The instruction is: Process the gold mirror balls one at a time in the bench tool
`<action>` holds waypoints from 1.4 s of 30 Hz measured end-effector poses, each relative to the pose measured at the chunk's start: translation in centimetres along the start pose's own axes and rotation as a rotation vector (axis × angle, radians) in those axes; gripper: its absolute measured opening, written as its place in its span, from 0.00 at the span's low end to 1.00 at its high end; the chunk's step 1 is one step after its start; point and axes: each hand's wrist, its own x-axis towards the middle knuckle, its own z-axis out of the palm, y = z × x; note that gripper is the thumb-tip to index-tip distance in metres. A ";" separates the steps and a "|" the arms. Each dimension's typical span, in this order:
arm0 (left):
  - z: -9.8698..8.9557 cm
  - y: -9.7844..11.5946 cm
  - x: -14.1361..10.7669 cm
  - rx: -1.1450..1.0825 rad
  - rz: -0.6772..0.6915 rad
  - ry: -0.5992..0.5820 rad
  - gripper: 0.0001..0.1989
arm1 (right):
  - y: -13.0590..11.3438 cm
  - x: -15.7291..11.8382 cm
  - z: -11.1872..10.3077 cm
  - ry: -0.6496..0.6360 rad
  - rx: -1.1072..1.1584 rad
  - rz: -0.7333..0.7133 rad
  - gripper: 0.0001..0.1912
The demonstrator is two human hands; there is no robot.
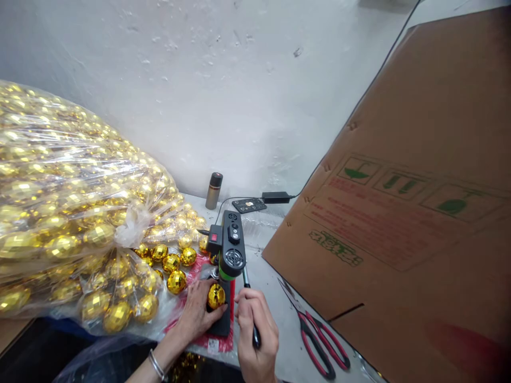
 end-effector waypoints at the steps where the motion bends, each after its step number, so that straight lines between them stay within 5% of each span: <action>1: 0.0 0.0 0.0 -0.004 -0.003 -0.004 0.23 | 0.1 -0.2 0.1 0.004 0.003 -0.008 0.13; 10: -0.3 0.6 -0.2 -0.029 -0.049 -0.053 0.24 | 2.2 -3.0 1.5 0.099 0.021 -0.012 0.14; 20: 0.1 0.2 -0.1 -0.041 -0.031 -0.045 0.23 | 1.6 -4.5 2.9 0.219 0.075 0.200 0.16; 27: 0.4 0.1 -0.1 -0.028 -0.021 -0.026 0.22 | 2.0 -4.5 2.4 0.167 0.038 0.154 0.15; 42: 0.7 -0.2 0.0 -0.024 -0.028 -0.027 0.25 | 3.6 -4.7 3.5 0.310 0.022 0.016 0.16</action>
